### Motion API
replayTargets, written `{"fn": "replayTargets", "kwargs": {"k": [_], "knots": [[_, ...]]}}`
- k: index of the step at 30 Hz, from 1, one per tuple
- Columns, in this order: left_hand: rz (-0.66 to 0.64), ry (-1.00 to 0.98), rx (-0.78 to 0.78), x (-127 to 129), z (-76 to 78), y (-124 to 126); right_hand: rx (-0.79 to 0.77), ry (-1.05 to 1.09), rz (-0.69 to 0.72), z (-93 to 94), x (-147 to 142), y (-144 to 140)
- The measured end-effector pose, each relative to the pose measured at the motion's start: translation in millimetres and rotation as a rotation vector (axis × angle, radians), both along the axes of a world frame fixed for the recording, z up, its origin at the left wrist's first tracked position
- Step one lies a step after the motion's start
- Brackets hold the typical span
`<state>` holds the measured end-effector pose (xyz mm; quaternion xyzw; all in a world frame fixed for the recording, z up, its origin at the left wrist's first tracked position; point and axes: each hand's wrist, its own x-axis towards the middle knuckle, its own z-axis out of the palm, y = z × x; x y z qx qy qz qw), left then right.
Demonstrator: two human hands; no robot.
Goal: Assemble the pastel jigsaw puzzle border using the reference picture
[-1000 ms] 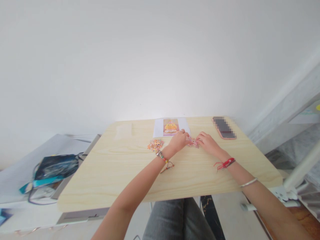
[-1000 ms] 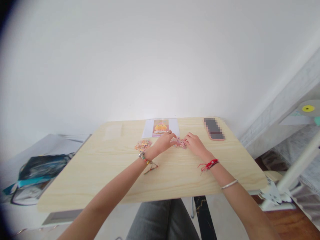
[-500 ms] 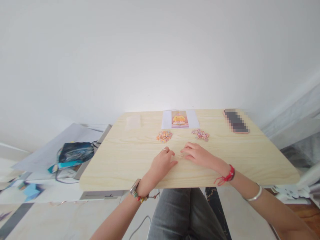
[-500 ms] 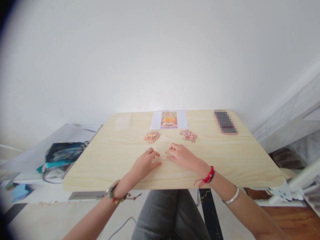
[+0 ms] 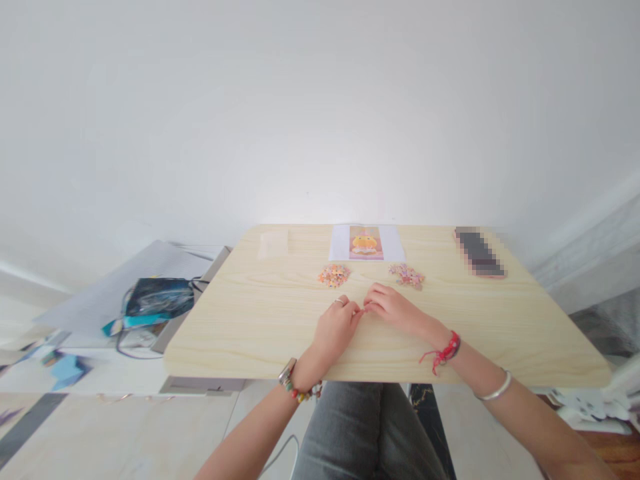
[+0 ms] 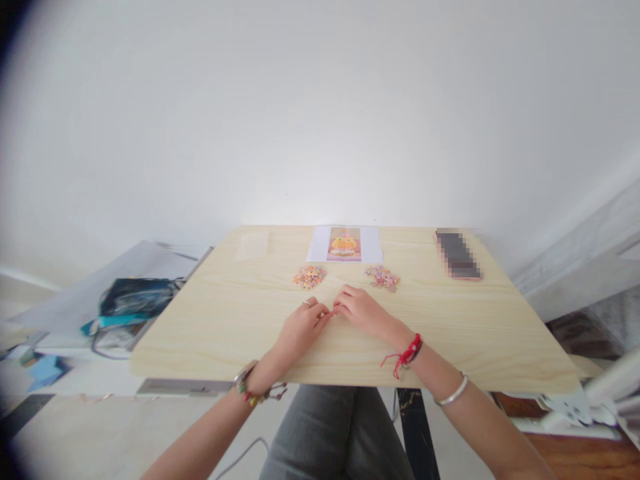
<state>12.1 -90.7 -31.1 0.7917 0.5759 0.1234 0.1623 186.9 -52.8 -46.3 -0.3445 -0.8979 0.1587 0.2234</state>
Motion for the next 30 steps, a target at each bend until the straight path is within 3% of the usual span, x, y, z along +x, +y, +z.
{"fn": "replayTargets", "kwargs": {"k": [5,17,21,25,30], "knots": [[-0.004,-0.291,-0.049,-9,2.9,11,0.037,0.091,-0.01,9.8,4,-3],[0.035,-0.583,-0.097,-12,10.0,12,0.293,0.164,-0.11,19.5,0,-12],[0.0,-0.495,0.058,-15,11.0,13,0.362,0.122,-0.124,25.2,-3,-11],[-0.042,-0.298,0.28,-20,8.7,13,0.382,0.095,-0.116,27.4,-7,-8],[-0.101,-0.023,0.414,-29,6.6,13,0.37,0.087,-0.102,28.7,-12,-6]]}}
